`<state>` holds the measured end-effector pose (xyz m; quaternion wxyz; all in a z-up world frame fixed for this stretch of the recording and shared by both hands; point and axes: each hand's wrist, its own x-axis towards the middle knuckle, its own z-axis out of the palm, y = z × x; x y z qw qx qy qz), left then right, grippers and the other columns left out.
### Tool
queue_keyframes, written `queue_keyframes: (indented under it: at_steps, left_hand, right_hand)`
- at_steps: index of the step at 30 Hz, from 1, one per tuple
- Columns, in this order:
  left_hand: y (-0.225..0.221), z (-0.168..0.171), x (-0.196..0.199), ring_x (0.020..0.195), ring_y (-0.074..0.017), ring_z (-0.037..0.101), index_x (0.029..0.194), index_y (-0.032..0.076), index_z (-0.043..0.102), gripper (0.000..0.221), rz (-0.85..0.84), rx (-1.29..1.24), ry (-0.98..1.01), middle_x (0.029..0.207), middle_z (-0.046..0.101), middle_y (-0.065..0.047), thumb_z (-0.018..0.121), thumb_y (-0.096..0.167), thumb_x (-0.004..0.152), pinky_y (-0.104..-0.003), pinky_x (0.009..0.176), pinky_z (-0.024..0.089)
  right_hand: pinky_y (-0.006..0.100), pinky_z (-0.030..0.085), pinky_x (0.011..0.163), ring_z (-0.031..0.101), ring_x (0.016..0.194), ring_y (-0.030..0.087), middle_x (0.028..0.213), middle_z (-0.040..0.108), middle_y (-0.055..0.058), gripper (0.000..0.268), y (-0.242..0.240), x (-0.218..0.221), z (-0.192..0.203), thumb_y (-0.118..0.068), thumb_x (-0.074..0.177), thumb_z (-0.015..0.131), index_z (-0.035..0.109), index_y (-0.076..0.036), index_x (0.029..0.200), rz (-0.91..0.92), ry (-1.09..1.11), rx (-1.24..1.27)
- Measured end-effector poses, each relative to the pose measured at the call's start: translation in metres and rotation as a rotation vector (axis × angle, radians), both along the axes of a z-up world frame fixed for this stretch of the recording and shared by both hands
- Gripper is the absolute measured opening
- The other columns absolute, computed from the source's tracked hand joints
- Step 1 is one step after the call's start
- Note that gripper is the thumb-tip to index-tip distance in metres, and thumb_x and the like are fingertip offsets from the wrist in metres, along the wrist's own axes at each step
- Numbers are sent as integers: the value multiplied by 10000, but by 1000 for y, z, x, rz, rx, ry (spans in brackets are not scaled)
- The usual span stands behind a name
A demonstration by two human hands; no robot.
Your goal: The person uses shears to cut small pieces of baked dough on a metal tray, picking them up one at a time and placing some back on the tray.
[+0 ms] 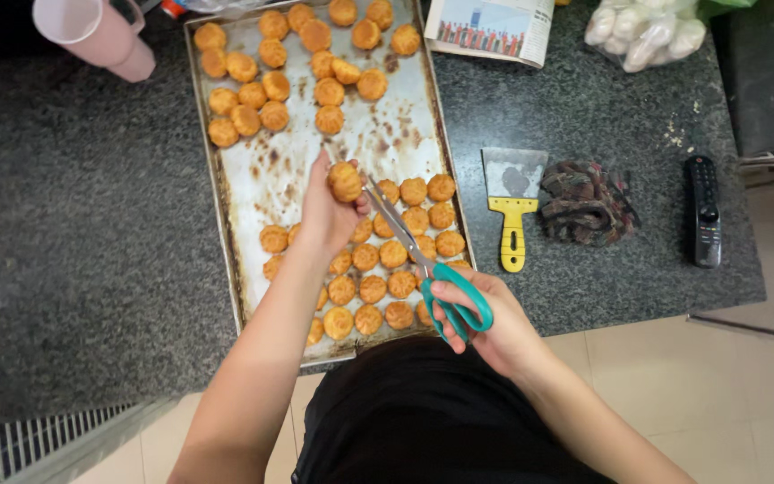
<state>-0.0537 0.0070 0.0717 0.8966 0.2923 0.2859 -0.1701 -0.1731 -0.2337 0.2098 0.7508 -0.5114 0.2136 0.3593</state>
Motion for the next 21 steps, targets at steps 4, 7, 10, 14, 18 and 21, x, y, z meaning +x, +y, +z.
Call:
queue_keyframes:
  at_steps: [4, 7, 10, 14, 18, 21]
  left_hand:
    - [-4, 3, -10, 652, -156, 454, 1018, 101, 593, 504, 6, 73, -45, 783, 544, -29, 532, 600, 973, -304, 592, 394]
    - [-5, 4, -14, 652, -156, 455, 988, 97, 580, 498, 18, 47, -96, 780, 554, -36, 540, 594, 982, -304, 588, 391]
    - [-8, 8, -17, 656, -160, 469, 982, 99, 581, 483, 27, 67, -115, 786, 583, -51, 540, 580, 972, -308, 592, 401]
    - [-14, 16, -19, 708, -155, 534, 998, 99, 607, 478, 34, 104, -90, 808, 615, -51, 534, 570, 973, -304, 609, 412]
    - [-20, 26, -28, 750, -136, 555, 1021, 104, 625, 476, 21, 109, -147, 837, 619, -23, 536, 570, 994, -297, 632, 425]
    - [-30, 33, -36, 761, -117, 555, 1034, 120, 634, 469, 15, 171, -134, 862, 635, -3, 540, 576, 982, -290, 638, 429]
  right_hand:
    - [250, 437, 369, 584, 505, 117, 717, 635, 59, 319, 3, -10, 1, -233, 906, 721, 654, 16, 1094, 23, -24, 12]
    - [243, 433, 366, 580, 503, 109, 706, 629, 53, 327, 3, -15, 4, -233, 899, 714, 674, 7, 1116, 28, -38, 20]
    - [242, 432, 365, 576, 501, 109, 701, 621, 49, 340, 2, -18, 8, -231, 901, 714, 684, 7, 1142, 37, -45, 8]
    - [240, 433, 370, 573, 499, 108, 696, 618, 46, 372, 1, -21, 12, -232, 900, 712, 700, 10, 1182, 45, -45, -12]
    - [241, 440, 381, 586, 513, 104, 699, 625, 45, 370, -1, -24, 12, -232, 897, 709, 705, 2, 1183, 30, -78, -9]
    - [245, 446, 390, 588, 513, 113, 702, 631, 54, 343, 0, -24, 9, -229, 908, 715, 684, 9, 1154, 4, -91, 4]
